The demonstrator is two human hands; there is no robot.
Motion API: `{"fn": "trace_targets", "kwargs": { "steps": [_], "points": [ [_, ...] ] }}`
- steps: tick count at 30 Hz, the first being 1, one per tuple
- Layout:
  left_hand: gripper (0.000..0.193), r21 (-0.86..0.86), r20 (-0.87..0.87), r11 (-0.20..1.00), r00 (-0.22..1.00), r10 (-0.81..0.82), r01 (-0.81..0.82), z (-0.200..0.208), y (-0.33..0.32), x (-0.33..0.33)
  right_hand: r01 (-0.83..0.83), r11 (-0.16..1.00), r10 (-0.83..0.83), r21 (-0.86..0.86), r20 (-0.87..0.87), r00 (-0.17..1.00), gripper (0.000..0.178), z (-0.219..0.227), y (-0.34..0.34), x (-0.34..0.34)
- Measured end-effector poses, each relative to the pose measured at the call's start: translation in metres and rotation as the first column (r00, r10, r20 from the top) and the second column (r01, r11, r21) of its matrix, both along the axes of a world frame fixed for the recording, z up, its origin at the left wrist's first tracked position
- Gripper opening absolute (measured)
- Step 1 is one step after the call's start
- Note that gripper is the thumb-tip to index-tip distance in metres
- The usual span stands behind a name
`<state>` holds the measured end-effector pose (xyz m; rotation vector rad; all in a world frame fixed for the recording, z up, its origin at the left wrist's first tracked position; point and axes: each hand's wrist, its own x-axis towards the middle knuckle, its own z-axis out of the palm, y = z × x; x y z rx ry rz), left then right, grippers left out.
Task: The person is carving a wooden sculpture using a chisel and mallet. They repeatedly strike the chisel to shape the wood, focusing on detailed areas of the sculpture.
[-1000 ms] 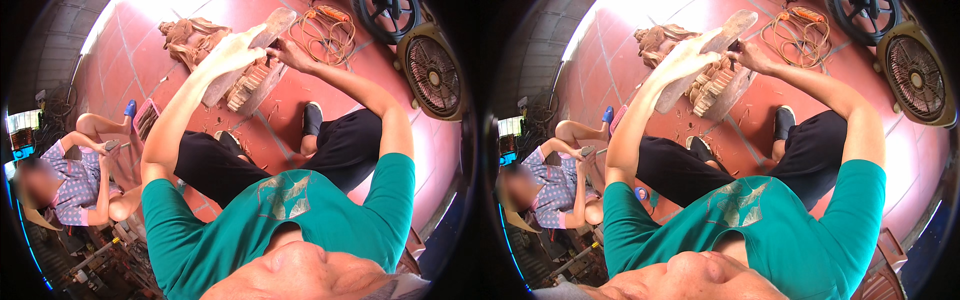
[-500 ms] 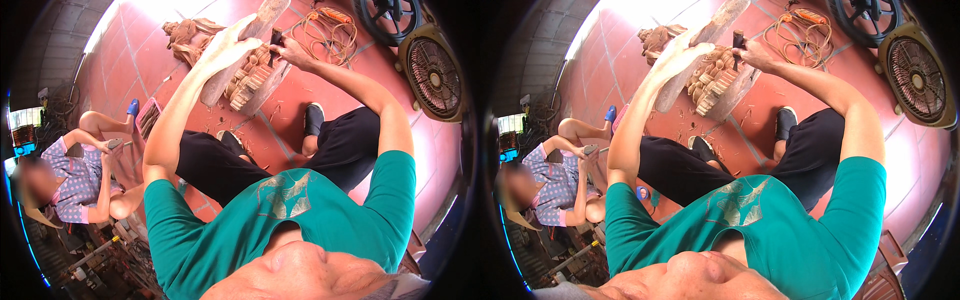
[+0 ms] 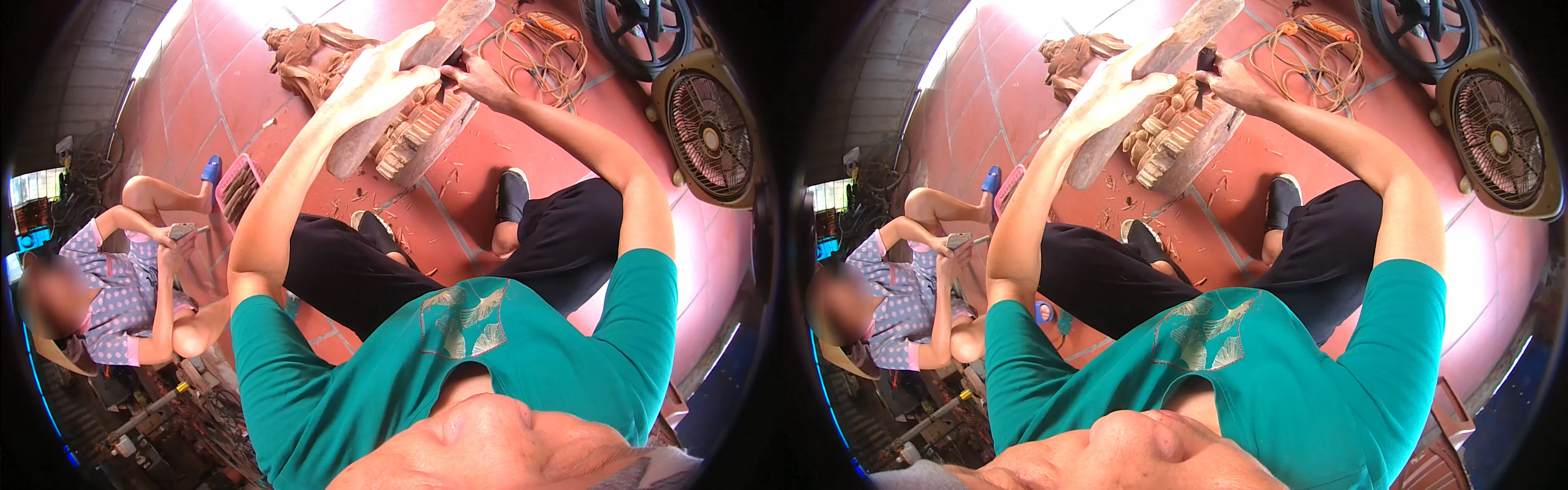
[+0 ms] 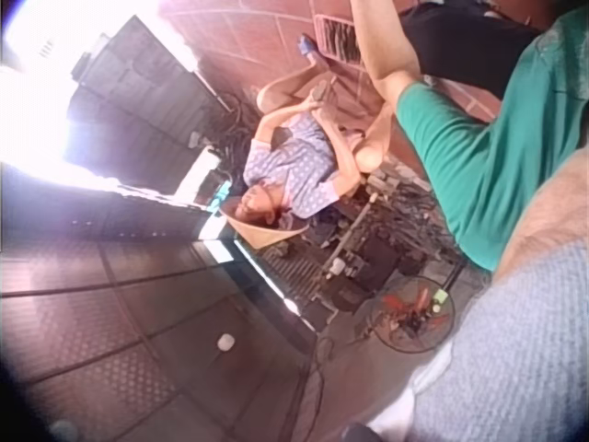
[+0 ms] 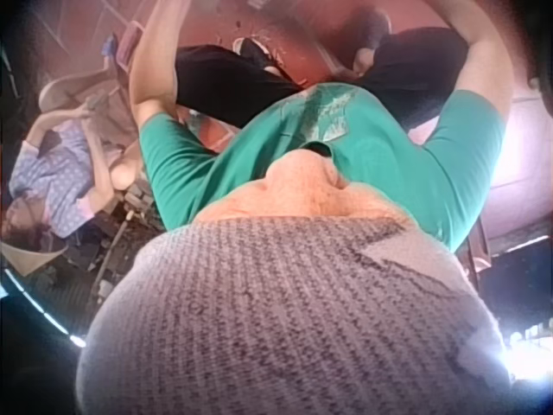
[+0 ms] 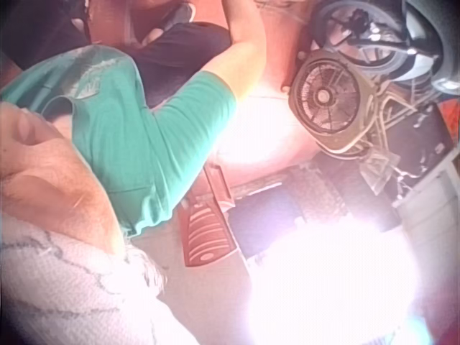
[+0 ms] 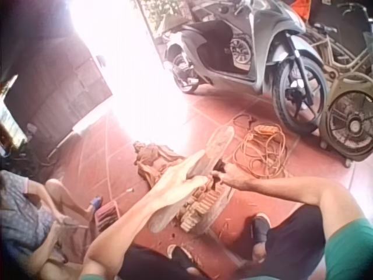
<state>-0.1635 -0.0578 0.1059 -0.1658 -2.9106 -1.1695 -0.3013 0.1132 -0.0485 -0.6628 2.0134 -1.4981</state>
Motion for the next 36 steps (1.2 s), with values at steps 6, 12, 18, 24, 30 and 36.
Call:
{"fn": "trace_targets", "kwargs": {
  "steps": [6, 12, 18, 24, 30, 36],
  "points": [
    [0.072, 0.005, -0.113, 1.0, 0.994, 0.0, 0.001, -0.001, -0.001, 0.001, 0.045, 0.998, -0.043, -0.037, 0.036, 0.998, 0.03, -0.003, -0.002, 0.002],
    [0.067, 0.131, -0.218, 0.991, 0.975, 0.043, -0.015, 0.017, 0.006, 0.001, 0.01, 0.998, -0.014, -0.059, -0.058, 0.998, 0.029, -0.01, -0.002, 0.002],
    [0.072, -0.088, -0.185, 0.995, 0.982, 0.034, -0.051, -0.007, 0.002, -0.007, -0.027, 0.999, 0.024, -0.028, -0.107, 0.994, 0.029, -0.008, -0.002, 0.0],
    [0.068, -0.142, 0.051, 0.989, 0.998, -0.023, 0.03, 0.004, -0.008, -0.008, -0.092, 0.991, 0.078, -0.095, -0.135, 0.988, 0.031, -0.01, -0.006, 0.0],
    [0.069, -0.117, -0.197, 0.989, 0.978, 0.067, -0.092, 0.006, 0.008, -0.015, -0.1, 0.995, 0.1, 0.004, -0.052, 0.994, 0.037, -0.007, -0.002, -0.002],
    [0.072, -0.069, 0.111, 0.998, 0.994, -0.005, 0.012, -0.016, -0.014, -0.015, -0.083, 0.995, 0.09, 0.061, -0.121, 0.989, 0.042, -0.011, -0.007, -0.006]
  ]
}}
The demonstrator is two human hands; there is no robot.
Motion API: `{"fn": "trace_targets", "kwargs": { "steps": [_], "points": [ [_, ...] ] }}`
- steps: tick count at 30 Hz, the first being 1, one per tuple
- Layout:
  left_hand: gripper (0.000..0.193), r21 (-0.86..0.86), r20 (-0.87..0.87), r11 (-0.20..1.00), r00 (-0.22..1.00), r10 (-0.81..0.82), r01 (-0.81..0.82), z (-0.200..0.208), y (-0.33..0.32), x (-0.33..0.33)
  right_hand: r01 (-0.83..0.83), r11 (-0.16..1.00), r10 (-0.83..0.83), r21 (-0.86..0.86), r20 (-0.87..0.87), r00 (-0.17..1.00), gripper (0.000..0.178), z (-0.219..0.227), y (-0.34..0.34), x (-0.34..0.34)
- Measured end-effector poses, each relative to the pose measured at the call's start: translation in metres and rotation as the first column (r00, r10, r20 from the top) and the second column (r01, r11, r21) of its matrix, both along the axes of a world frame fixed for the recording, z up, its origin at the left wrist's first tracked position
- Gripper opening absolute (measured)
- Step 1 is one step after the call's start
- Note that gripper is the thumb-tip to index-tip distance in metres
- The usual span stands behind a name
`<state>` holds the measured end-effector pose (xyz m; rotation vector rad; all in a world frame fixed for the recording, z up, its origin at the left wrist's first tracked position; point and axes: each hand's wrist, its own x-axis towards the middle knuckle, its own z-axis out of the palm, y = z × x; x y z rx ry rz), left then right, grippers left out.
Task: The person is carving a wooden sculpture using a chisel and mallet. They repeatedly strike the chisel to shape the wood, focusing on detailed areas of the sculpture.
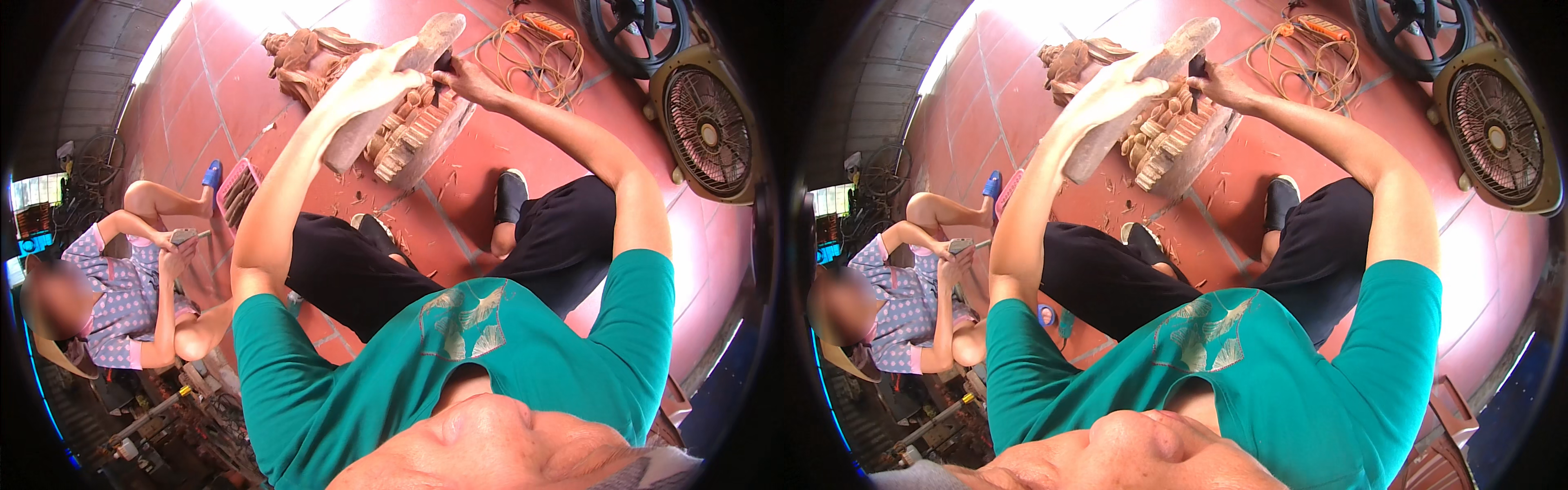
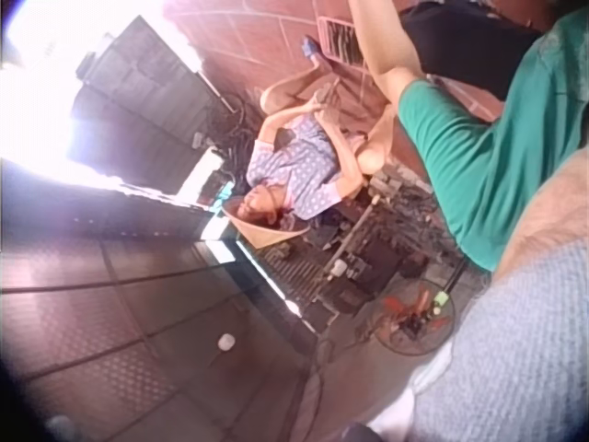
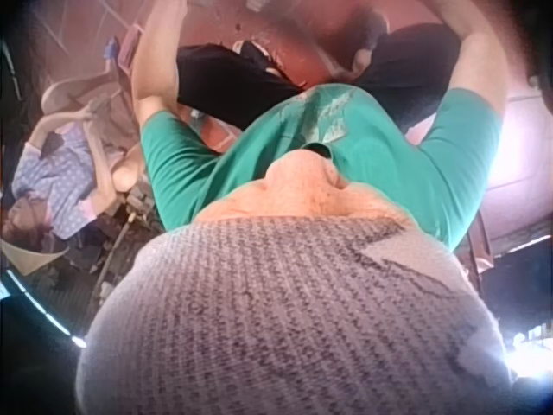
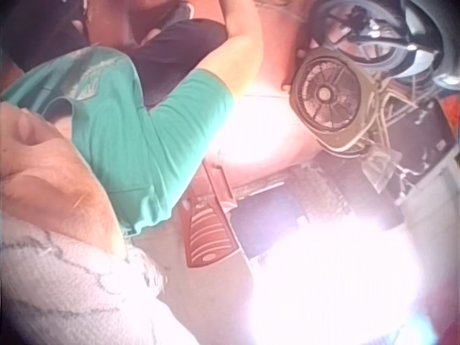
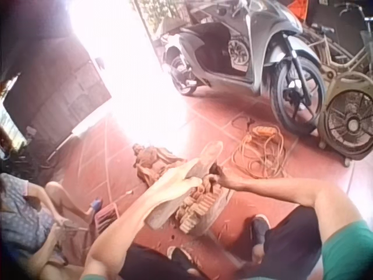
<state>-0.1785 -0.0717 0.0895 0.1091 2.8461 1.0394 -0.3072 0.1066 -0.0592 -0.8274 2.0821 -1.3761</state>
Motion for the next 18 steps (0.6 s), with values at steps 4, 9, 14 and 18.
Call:
{"fn": "trace_targets", "kwargs": {
  "steps": [4, 9, 14, 18],
  "points": [
    [0.076, 0.26, 0.028, 0.963, 0.997, 0.071, -0.076, -0.004, -0.008, 0.007, 0.072, 0.997, -0.07, 0.006, 0.314, 0.947, 0.038, -0.011, 0.003, -0.016],
    [0.079, 0.305, -0.032, 0.948, 0.993, 0.11, -0.095, 0.002, -0.021, 0.011, 0.021, 0.998, -0.047, 0.062, 0.448, 0.893, 0.036, -0.026, 0.002, -0.038],
    [0.08, 0.303, 0.008, 0.945, 0.992, 0.128, -0.124, 0.009, -0.016, 0.021, 0.08, 0.997, -0.066, -0.015, 0.444, 0.894, 0.03, -0.024, 0.003, -0.031],
    [0.077, 0.262, -0.043, 0.963, 0.996, 0.074, -0.06, -0.002, -0.022, 0.024, 0.121, 0.992, -0.106, -0.037, 0.284, 0.953, 0.03, -0.015, 0.013, -0.01]
  ]
}}
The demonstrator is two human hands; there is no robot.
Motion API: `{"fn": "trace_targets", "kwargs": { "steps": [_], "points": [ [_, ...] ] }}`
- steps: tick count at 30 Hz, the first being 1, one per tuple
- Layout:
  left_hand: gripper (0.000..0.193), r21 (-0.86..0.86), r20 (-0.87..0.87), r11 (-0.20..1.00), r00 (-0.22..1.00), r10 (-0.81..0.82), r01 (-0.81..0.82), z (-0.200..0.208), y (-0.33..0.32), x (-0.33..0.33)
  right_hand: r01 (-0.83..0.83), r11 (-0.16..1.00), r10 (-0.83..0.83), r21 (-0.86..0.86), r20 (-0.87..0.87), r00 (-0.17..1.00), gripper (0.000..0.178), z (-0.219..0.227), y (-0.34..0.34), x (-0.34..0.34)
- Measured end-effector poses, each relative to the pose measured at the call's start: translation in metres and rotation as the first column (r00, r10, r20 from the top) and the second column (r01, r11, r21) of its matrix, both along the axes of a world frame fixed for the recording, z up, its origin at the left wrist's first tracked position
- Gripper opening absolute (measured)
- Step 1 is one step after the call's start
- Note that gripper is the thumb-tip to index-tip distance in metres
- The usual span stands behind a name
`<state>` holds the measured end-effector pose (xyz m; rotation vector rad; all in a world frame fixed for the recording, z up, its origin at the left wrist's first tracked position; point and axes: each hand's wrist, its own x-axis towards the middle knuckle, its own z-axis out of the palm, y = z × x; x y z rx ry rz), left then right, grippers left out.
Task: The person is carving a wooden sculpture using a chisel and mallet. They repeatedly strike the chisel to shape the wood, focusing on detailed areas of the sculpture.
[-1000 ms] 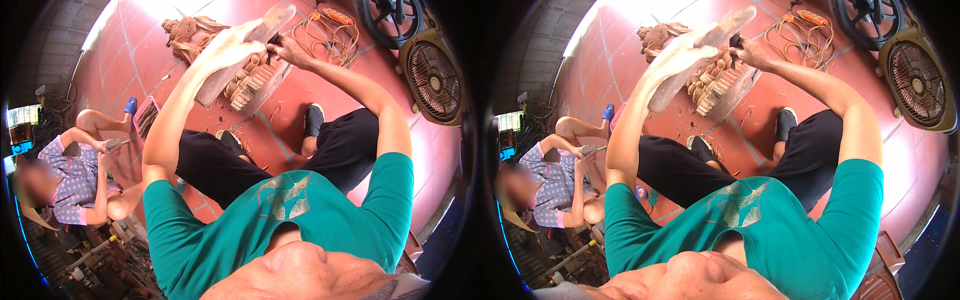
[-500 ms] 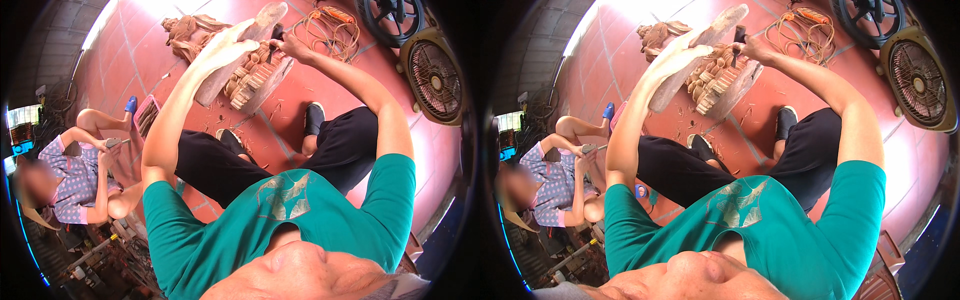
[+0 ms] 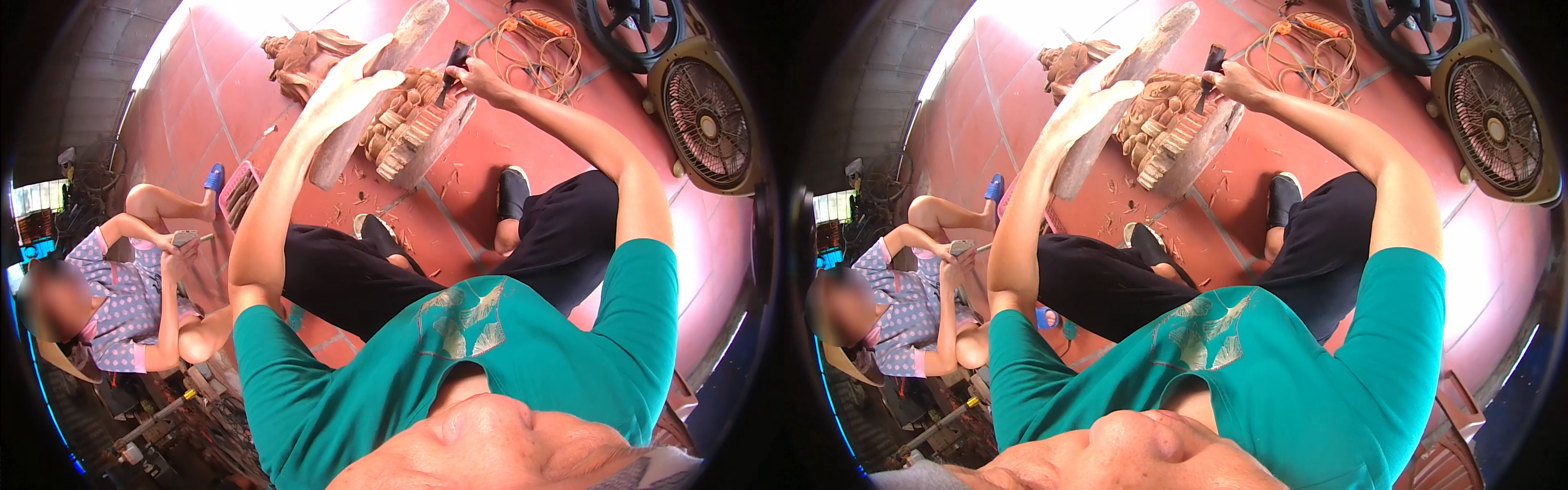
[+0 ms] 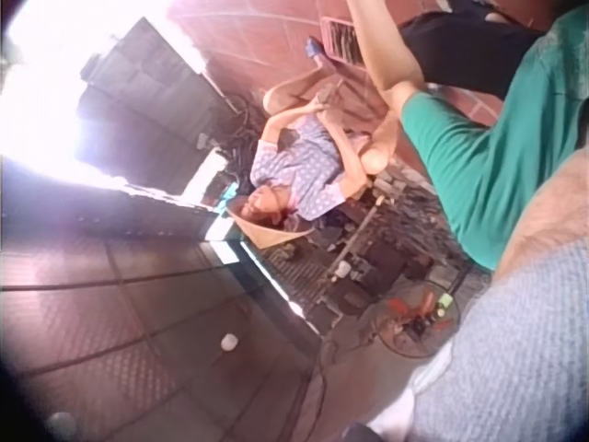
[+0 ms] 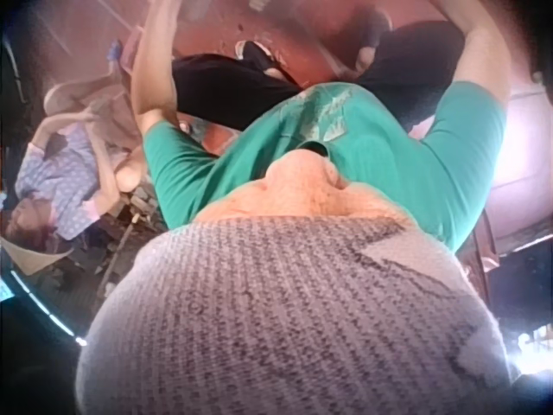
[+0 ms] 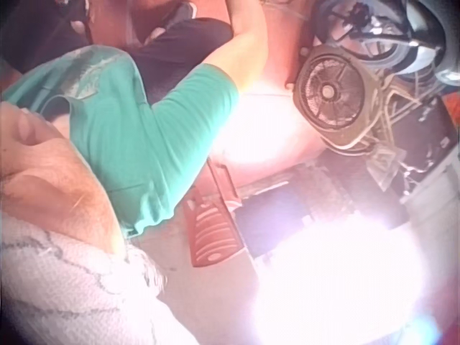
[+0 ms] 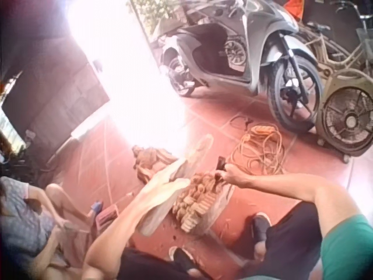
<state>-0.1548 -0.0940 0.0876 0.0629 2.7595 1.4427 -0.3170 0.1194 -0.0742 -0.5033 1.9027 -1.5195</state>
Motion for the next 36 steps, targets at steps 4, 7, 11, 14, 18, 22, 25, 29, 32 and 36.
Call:
{"fn": "trace_targets", "kwargs": {
  "steps": [4, 7, 11, 14, 18, 22, 25, 29, 32, 36],
  "points": [
    [0.076, -0.141, -0.062, 0.99, 0.998, 0.015, -0.024, 0.013, 0.015, 0.003, -0.004, 1.0, -0.001, -0.024, -0.211, 0.977, 0.031, 0.0, 0.007, 0.01],
    [0.076, -0.118, -0.151, 0.992, 0.988, 0.035, -0.053, 0.021, 0.028, 0.001, -0.044, 0.999, 0.029, -0.03, -0.381, 0.924, 0.033, 0.007, 0.001, 0.019],
    [0.074, -0.058, -0.127, 0.994, 0.988, 0.085, -0.093, 0.022, 0.044, -0.003, -0.052, 0.998, 0.054, 0.018, -0.485, 0.873, 0.032, 0.005, -0.002, 0.018],
    [0.073, -0.308, 0.064, 0.945, 0.994, -0.092, 0.107, 0.006, 0.031, -0.01, -0.032, 0.999, 0.028, 0.0, -0.493, 0.87, 0.032, 0.006, -0.005, 0.017],
    [0.074, -0.264, -0.037, 0.962, 0.996, -0.081, 0.068, 0.001, 0.024, -0.014, -0.038, 0.999, 0.028, -0.021, -0.346, 0.938, 0.031, 0.01, -0.004, 0.017],
    [0.071, -0.214, -0.135, 0.975, 0.99, 0.036, -0.065, 0.016, 0.044, -0.013, -0.058, 0.998, 0.067, 0.037, -0.359, 0.931, 0.033, 0.005, 0.001, 0.009],
    [0.07, -0.34, -0.054, 0.939, 0.995, -0.079, 0.056, -0.006, 0.034, -0.016, -0.031, 0.998, 0.045, 0.052, -0.292, 0.955, 0.031, 0.007, -0.002, 0.009],
    [0.073, -0.257, 0.055, 0.963, 0.996, -0.073, 0.085, -0.009, 0.027, -0.015, 0.057, 0.998, -0.057, 0.038, 0.001, 0.998, 0.033, 0.003, 0.005, 0.003],
    [0.075, -0.142, 0.046, 0.988, 0.997, -0.058, 0.064, -0.009, 0.025, -0.013, 0.048, 0.999, -0.047, 0.002, 0.226, 0.973, 0.032, -0.006, 0.011, -0.01],
    [0.077, -0.112, -0.014, 0.994, 1.0, -0.015, 0.014, -0.005, 0.02, -0.012, 0.058, 0.997, -0.051, -0.06, 0.122, 0.991, 0.031, -0.007, 0.012, -0.004]
  ]
}}
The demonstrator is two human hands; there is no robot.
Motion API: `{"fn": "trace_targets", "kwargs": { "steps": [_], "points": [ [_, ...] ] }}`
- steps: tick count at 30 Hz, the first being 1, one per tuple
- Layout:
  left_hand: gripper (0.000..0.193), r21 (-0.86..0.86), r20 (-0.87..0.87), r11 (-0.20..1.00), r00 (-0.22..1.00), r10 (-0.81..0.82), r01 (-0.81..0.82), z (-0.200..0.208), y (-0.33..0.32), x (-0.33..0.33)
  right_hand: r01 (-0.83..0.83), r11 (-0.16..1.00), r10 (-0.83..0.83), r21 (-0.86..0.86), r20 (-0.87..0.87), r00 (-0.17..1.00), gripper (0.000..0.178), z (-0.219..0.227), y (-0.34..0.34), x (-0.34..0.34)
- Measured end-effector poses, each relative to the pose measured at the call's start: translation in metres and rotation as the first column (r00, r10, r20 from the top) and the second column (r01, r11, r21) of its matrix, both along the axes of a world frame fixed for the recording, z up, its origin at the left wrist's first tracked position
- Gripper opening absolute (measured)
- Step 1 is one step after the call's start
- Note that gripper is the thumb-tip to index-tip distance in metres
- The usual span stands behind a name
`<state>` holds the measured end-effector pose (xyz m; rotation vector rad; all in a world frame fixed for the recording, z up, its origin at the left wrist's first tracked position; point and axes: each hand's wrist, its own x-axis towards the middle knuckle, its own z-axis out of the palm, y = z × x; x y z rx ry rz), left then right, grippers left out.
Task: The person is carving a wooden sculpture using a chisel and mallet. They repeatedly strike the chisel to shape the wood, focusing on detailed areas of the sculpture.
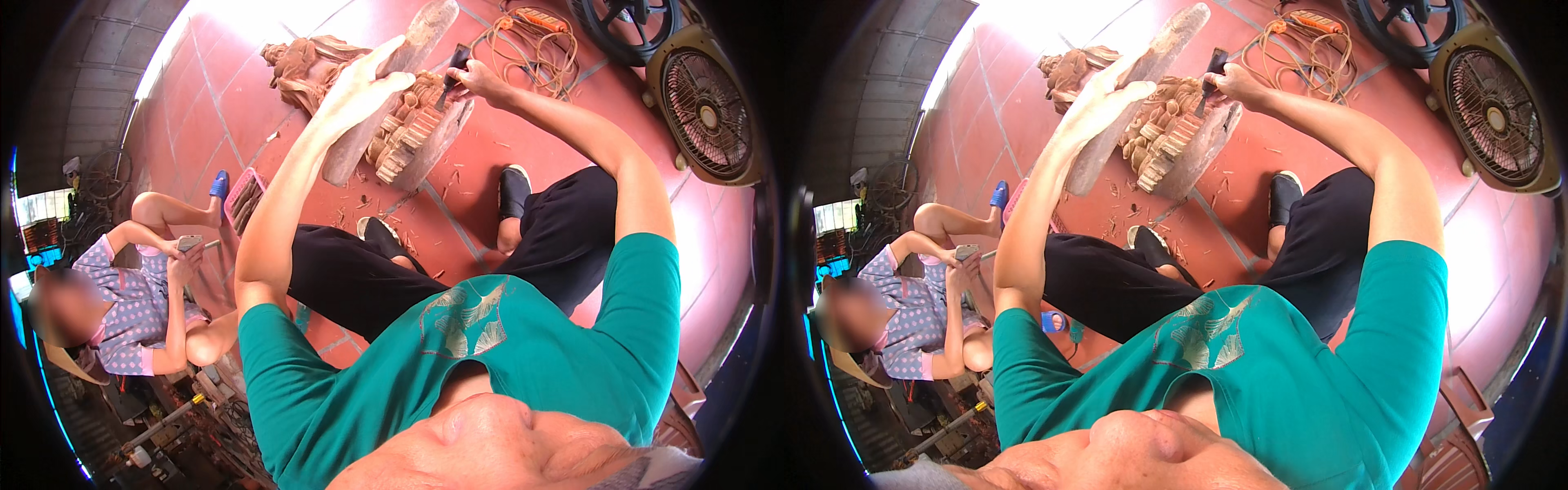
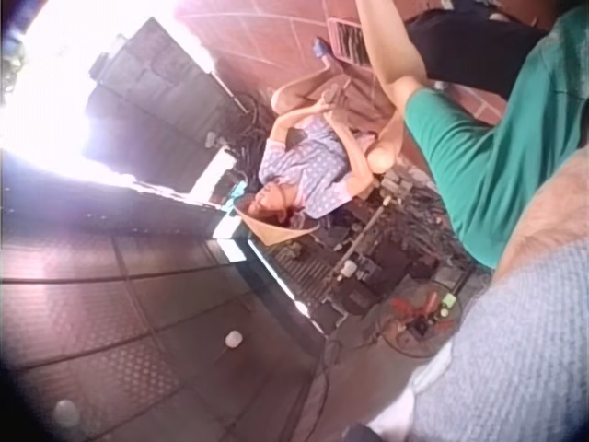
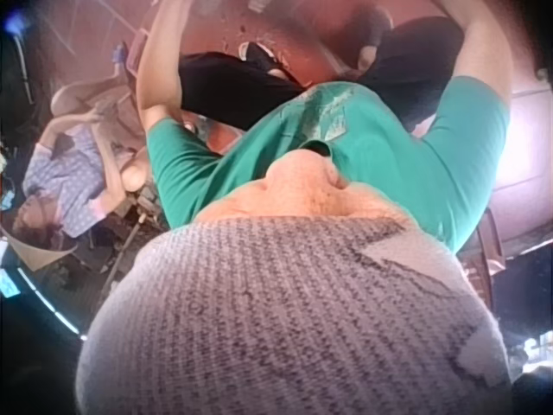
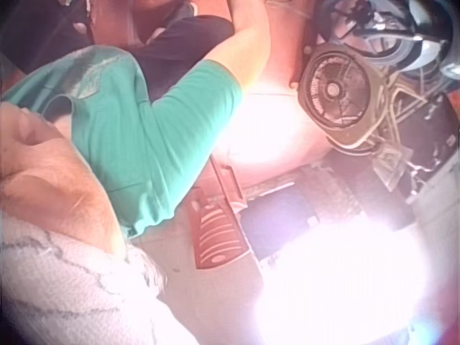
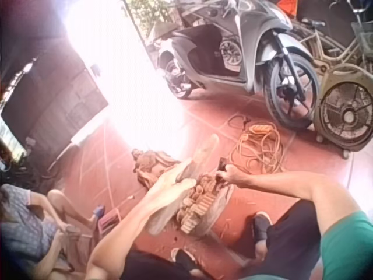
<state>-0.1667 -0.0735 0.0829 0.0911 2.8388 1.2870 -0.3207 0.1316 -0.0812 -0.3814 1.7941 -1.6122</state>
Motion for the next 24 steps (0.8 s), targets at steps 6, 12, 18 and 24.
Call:
{"fn": "trace_targets", "kwargs": {
  "steps": [6, 12, 18, 24],
  "points": [
    [0.075, -0.032, -0.065, 0.999, 0.998, 0.003, -0.005, 0.001, -0.002, 0.007, -0.038, 0.996, 0.068, 0.084, -0.393, 0.917, 0.031, 0.017, 0.007, 0.016],
    [0.073, -0.071, -0.039, 0.997, 0.999, -0.018, 0.016, 0.016, 0.011, 0.01, 0.017, 1.0, -0.008, 0.022, -0.355, 0.935, 0.031, 0.01, 0.012, 0.017],
    [0.072, -0.105, -0.09, 0.994, 0.996, -0.024, 0.014, 0.018, 0.018, 0.012, -0.025, 1.0, 0.027, 0.01, -0.257, 0.966, 0.033, 0.014, 0.013, 0.021],
    [0.072, -0.099, -0.129, 0.994, 0.989, -0.065, 0.053, 0.007, 0.016, 0.008, -0.05, 0.999, 0.039, -0.01, -0.498, 0.866, 0.037, 0.015, 0.01, 0.029]
  ]
}}
